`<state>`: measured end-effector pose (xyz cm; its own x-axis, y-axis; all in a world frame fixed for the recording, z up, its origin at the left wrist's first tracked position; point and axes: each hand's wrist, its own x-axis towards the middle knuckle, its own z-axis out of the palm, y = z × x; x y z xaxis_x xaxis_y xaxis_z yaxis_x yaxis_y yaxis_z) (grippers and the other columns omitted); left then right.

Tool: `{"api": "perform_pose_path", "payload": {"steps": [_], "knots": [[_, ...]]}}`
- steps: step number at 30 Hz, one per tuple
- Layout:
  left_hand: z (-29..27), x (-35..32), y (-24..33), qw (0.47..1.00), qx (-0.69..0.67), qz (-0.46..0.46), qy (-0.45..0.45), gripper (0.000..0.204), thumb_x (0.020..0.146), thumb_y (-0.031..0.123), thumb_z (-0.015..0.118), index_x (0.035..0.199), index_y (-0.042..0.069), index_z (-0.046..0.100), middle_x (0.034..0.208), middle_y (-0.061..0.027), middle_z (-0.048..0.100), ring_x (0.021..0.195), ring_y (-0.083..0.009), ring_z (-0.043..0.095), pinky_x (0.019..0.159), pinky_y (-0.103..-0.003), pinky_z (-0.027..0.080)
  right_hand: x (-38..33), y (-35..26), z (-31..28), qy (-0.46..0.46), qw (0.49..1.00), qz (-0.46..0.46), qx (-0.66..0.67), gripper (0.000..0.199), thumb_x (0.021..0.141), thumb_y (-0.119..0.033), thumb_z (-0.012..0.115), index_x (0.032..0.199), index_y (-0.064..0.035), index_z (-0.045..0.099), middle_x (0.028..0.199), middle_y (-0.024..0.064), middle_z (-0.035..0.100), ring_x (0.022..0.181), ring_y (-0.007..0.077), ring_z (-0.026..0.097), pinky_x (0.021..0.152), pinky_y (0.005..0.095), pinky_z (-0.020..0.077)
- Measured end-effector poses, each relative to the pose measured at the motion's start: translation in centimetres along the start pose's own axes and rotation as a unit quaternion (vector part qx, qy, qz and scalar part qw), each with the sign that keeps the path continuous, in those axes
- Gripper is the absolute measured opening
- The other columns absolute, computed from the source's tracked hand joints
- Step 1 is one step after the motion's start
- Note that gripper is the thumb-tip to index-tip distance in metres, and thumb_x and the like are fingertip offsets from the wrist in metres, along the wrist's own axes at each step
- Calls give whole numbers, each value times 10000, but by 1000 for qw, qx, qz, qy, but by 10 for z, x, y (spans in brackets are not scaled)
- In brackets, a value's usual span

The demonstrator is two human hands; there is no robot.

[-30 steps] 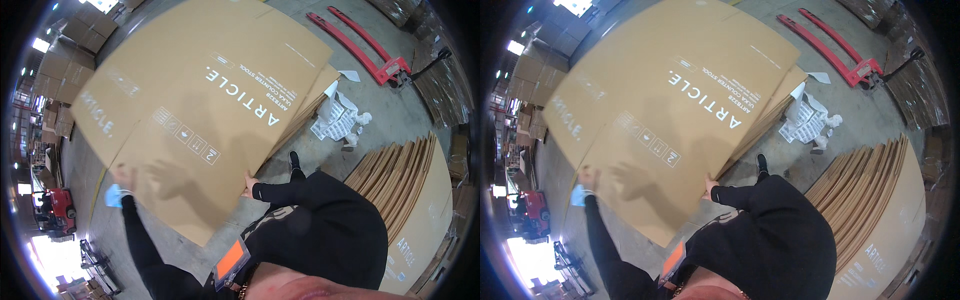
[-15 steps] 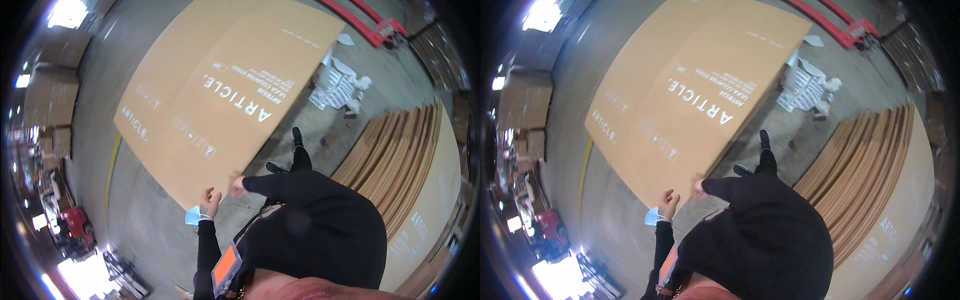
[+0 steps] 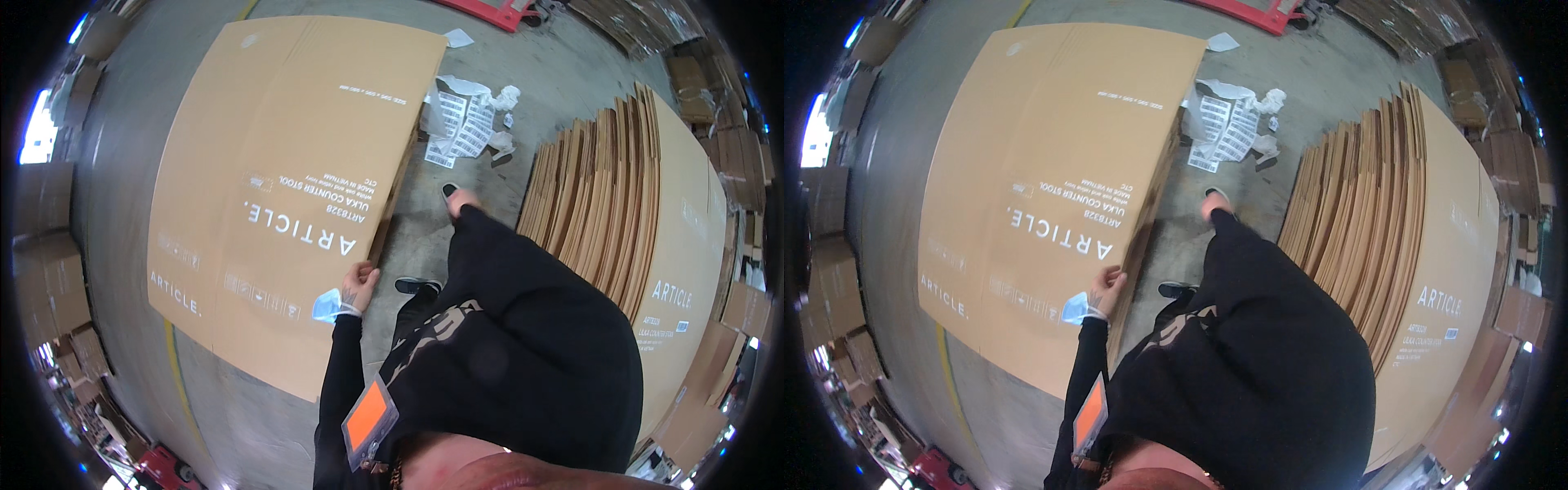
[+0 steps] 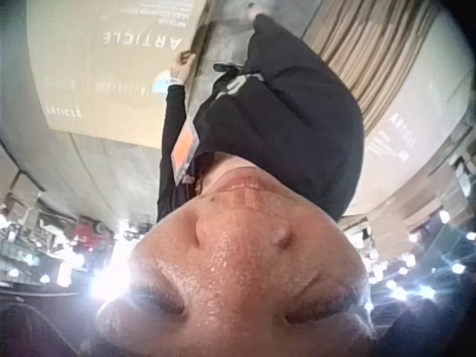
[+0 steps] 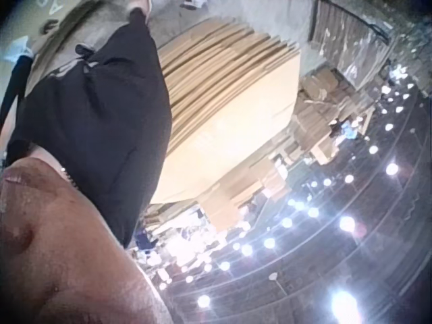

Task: The person repeatedly picks up barcode labels, peels them from backing sheets, and sticks them onto large flat-packed cardboard boxes. They then lift each labeled box and place it on a growing stack nearby.

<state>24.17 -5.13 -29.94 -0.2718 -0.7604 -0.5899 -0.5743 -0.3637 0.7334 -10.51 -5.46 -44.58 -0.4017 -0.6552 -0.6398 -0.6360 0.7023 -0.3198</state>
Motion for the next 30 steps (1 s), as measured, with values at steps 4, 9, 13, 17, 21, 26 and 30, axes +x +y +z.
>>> {"api": "perform_pose_path", "payload": {"steps": [4, 9, 13, 17, 21, 26, 30], "knots": [[116, 109, 73, 995, -11, 51, -88, 411, 838, 234, 728, 1138, -27, 620, 1013, -152, 694, 905, -204, 682, 825, -329, 544, 97, 166, -117, 150, 966, 179, 115, 269, 882, -267, 604, 888, -9, 683, 827, 144, 705, 709, 258, 700, 654, 392, 548], [278, 285, 105, 994, 7, 50, -99, 398, 764, 272, 778, 1021, -18, 685, 961, -155, 717, 913, -216, 693, 844, -337, 537, 222, 232, -119, 158, 945, 126, 258, 241, 925, -232, 572, 1006, -13, 629, 803, 91, 687, 641, 194, 679, 589, 331, 530], [379, 433, 109, 987, -118, -109, 17, 706, 682, 248, 857, 1235, -74, 559, 1183, -211, 637, 1076, -270, 628, 930, -349, 487, 293, 215, -93, 140, 956, 39, 255, 198, 937, -143, 535, 1063, -11, 612, 848, 86, 692, 713, 184, 687, 649, 305, 532], [430, 557, 93, 968, -109, -61, 216, 679, 670, 166, 877, 1236, -21, 552, 1129, -122, 623, 871, -221, 617, 777, -339, 506, 340, 187, -101, 111, 901, 11, 419, 168, 926, -79, 563, 1080, -37, 615, 874, 93, 691, 800, 171, 680, 712, 300, 525], [474, 586, 91, 932, -217, -212, 198, 500, 809, 120, 767, 1239, -11, 547, 1164, -111, 624, 1009, -222, 615, 870, -348, 499, 364, 210, -104, 114, 903, 25, 412, 171, 922, -119, 585, 1082, -74, 626, 891, 116, 687, 818, 232, 686, 722, 332, 523], [487, 549, 96, 854, -492, -159, 67, 366, 962, 186, 594, 1272, 21, 493, 1191, -104, 615, 1071, -248, 615, 901, -408, 514, 382, 221, -110, 187, 921, -57, 336, 168, 927, -81, 578, 1085, -44, 623, 886, 95, 684, 778, 181, 674, 692, 296, 524], [475, 524, 107, 796, -581, -170, 11, 379, 994, 246, 519, 1293, 18, 474, 1288, -151, 571, 1174, -309, 571, 978, -495, 479, 383, 205, -121, 161, 922, -122, 329, 178, 897, -93, 604, 1068, -47, 622, 939, 107, 674, 790, 229, 678, 704, 320, 529]]}}
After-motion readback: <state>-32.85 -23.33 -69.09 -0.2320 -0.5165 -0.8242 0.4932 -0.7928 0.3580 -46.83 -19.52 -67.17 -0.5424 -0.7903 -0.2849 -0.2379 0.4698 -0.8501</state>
